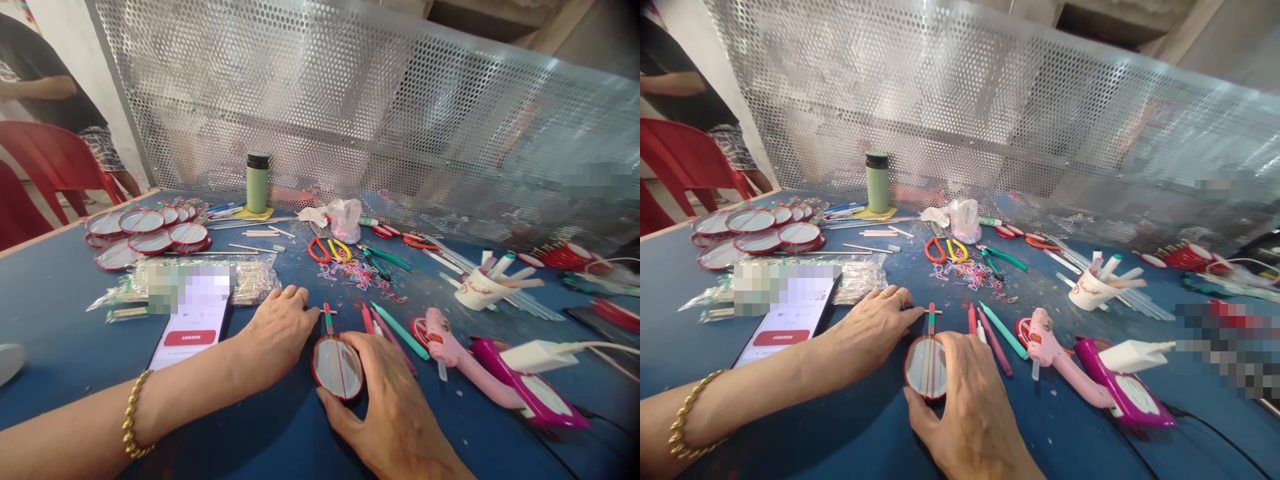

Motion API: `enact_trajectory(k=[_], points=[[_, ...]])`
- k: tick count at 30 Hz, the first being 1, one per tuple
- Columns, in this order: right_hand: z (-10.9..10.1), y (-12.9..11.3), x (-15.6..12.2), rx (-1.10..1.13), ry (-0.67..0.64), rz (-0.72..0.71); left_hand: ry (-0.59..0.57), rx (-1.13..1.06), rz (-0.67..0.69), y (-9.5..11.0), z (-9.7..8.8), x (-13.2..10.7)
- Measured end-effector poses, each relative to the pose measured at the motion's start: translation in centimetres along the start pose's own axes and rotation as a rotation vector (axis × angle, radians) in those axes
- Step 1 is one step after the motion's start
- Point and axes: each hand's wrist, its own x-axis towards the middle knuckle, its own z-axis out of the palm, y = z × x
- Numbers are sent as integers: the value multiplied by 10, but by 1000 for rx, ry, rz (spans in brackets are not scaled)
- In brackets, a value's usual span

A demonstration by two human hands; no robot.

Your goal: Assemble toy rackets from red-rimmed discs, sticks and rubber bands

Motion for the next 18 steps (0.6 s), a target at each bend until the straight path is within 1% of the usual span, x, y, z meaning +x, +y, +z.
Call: enact_trajectory(k=[6, 10, 13, 16, 18], points=[[0, 0, 0, 7, -14, 9, -15, -24, -10, -1, -1, 0], [0, 1, -3, 2, -15, 3, -33, -141, -46, -5, -7, 0], [1, 1, -5, -8, -6, -6, 33, -223, -76, -10, -15, 1], [2, 2, -5, -28, 3, -16, 125, -262, -80, -14, -21, 3], [3, 2, -5, -40, 7, -17, 159, -283, -80, -16, -24, 3]])
